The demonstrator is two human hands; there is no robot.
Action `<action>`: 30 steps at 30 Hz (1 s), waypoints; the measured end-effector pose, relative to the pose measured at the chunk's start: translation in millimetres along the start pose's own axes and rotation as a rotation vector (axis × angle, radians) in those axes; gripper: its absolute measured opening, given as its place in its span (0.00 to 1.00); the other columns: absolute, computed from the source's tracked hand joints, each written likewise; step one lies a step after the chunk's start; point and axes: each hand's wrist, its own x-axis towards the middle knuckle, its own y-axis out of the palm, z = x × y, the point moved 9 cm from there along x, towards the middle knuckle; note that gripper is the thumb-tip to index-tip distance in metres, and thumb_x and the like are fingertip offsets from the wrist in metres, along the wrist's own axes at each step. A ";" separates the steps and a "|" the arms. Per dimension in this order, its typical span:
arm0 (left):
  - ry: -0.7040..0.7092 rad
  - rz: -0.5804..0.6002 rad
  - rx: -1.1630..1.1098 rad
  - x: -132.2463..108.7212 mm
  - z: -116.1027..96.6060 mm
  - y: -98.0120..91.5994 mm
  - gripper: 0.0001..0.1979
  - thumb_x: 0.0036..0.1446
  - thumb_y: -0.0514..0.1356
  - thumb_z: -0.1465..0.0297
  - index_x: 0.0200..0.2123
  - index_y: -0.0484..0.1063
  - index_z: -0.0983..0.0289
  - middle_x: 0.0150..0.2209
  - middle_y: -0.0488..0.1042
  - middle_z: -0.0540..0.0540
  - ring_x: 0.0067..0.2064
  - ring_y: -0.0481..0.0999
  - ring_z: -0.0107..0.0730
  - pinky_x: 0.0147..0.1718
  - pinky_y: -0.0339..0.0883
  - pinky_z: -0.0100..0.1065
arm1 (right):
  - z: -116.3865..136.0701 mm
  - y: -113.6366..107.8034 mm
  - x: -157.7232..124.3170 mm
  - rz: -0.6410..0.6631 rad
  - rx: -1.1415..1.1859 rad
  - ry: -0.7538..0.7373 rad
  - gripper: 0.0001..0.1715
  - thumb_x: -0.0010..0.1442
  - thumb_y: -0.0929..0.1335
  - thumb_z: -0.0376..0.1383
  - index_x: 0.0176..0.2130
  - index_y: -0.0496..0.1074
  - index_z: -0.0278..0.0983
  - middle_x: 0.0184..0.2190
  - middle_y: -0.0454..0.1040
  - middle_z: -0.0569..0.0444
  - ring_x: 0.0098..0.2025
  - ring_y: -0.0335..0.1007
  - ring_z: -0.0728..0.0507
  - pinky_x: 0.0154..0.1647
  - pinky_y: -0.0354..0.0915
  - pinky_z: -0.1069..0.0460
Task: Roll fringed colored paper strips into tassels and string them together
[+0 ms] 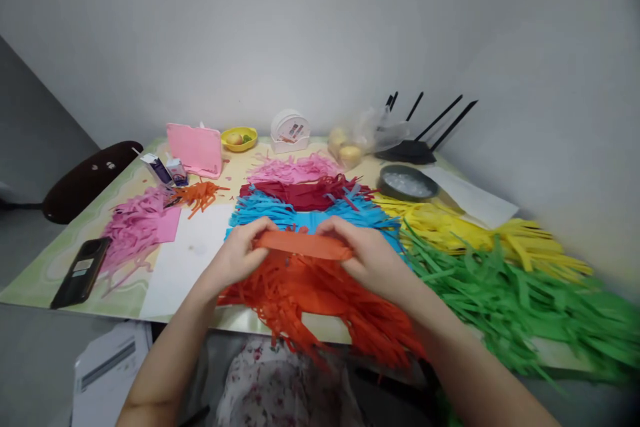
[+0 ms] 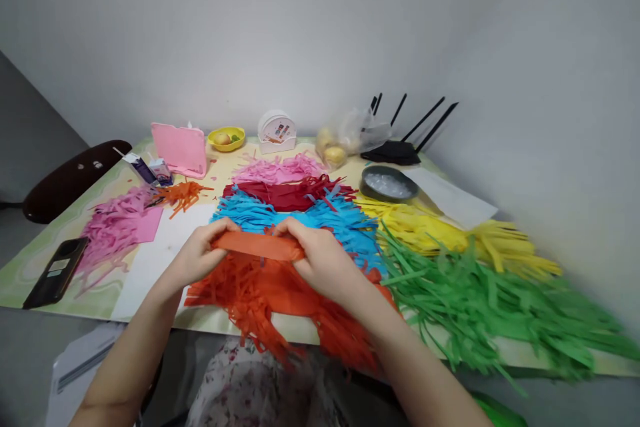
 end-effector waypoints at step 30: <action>0.036 0.197 -0.504 30.0 -19.8 -10.0 0.16 0.52 0.59 0.60 0.42 0.73 0.62 0.43 0.73 0.58 0.45 0.73 0.40 0.42 0.67 0.36 | -4.9 -47.8 5.9 -0.148 0.185 -0.203 0.16 0.58 0.64 0.31 0.33 0.83 0.41 0.38 0.75 0.50 0.40 0.73 0.44 0.43 0.69 0.49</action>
